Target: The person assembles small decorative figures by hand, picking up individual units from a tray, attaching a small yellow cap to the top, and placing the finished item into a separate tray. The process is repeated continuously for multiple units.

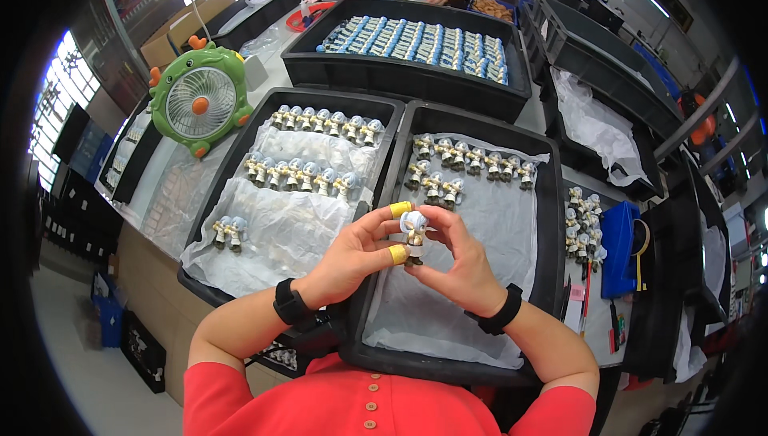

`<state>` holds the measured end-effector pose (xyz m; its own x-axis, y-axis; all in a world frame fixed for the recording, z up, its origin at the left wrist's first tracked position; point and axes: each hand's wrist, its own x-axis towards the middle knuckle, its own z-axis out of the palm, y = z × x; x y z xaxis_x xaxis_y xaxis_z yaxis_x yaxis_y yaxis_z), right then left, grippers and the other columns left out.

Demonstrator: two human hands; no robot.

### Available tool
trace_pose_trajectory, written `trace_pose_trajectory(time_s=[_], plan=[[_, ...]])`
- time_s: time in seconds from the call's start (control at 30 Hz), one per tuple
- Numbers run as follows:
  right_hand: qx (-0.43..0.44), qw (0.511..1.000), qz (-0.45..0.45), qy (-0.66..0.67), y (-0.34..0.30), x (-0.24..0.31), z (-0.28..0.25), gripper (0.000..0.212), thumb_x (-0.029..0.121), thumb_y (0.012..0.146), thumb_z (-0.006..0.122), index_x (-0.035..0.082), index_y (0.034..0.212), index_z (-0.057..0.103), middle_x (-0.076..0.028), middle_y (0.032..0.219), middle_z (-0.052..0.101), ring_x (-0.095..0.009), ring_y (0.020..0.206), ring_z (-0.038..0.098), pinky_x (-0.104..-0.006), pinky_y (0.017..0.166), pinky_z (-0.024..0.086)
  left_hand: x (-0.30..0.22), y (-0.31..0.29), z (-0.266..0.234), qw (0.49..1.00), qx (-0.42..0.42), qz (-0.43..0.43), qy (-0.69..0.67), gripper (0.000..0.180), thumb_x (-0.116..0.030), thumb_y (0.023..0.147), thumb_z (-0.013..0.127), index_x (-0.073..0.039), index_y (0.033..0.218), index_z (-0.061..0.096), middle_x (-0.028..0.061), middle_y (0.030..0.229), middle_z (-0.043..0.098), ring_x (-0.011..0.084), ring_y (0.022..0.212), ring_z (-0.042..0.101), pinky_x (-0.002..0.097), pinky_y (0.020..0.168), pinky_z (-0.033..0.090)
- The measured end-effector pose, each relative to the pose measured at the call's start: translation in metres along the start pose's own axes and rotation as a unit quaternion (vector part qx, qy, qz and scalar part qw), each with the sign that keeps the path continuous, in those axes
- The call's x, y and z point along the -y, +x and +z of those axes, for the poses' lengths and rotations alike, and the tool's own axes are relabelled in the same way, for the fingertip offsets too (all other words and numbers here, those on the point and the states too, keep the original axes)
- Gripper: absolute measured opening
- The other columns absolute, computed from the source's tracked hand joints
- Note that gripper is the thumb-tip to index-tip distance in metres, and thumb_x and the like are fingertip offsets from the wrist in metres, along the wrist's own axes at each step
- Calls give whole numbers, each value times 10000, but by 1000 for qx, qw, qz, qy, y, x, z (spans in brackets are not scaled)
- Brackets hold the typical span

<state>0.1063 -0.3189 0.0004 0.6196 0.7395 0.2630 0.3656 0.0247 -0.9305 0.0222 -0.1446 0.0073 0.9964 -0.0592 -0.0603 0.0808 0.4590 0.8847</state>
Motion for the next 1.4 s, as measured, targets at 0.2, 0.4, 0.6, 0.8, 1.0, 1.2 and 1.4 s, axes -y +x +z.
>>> trace_pose_trajectory(time_s=[0.2, 0.4, 0.6, 0.8, 1.0, 1.2, 1.4], plan=[[-4, 995, -41, -96, 0, 3, 3, 691, 81, 695, 764, 42, 1287, 409, -123, 1233, 517, -235, 1111, 547, -348, 935, 451, -2, 0, 1, 999, -25, -25, 14, 496, -90, 869, 605, -54, 1319, 399, 75, 1209, 499, 135, 1082, 527, 281, 846, 480], [-2, 982, -62, -176, 0, 11, -1, 754, 83, 663, 776, 46, 1312, 394, -119, 1222, 513, -240, 1101, 534, -345, 893, 452, -5, -1, 1, 998, -42, -43, -5, 449, -133, 900, 546, -67, 1313, 384, 76, 1192, 505, 136, 1020, 566, 284, 834, 478], [-34, 986, -65, -151, 0, 6, -1, 805, 100, 637, 793, 50, 1325, 377, -125, 1212, 497, -236, 1082, 522, -344, 889, 437, -2, -2, 0, 995, -36, -54, -81, 420, -114, 924, 457, -72, 1333, 371, 85, 1223, 514, 151, 1027, 571, 314, 884, 472], [-41, 961, -135, -240, 1, 10, -1, 788, 58, 640, 783, 48, 1319, 383, -142, 1193, 483, -259, 1035, 531, -356, 872, 449, 6, -2, 4, 996, -17, -80, -29, 417, -175, 959, 463, -67, 1351, 373, 57, 1219, 524, 169, 1040, 573, 330, 905, 478], [-20, 950, -217, -223, 0, 11, 3, 857, 57, 605, 820, 47, 1330, 363, -161, 1220, 484, -298, 1041, 543, -356, 869, 469, 17, -3, 5, 992, 48, -70, -98, 477, -179, 944, 511, -73, 1376, 339, 67, 1256, 495, 195, 1063, 558, 348, 905, 483], [-27, 956, -168, -238, 0, 20, -3, 951, 108, 606, 838, 36, 1378, 288, -158, 1271, 484, -286, 1140, 501, -383, 958, 406, 5, -1, -1, 979, 90, -69, -170, 507, -137, 919, 404, -64, 1403, 270, 140, 1287, 465, 256, 1072, 555, 388, 932, 455], [-15, 973, -133, -190, -2, 15, -2, 948, 106, 596, 830, 39, 1382, 304, -141, 1246, 500, -304, 1143, 488, -388, 962, 400, -5, 1, 4, 977, 115, -83, -160, 557, -121, 867, 339, -45, 1410, 244, 171, 1304, 449, 301, 1129, 527, 402, 976, 419]])
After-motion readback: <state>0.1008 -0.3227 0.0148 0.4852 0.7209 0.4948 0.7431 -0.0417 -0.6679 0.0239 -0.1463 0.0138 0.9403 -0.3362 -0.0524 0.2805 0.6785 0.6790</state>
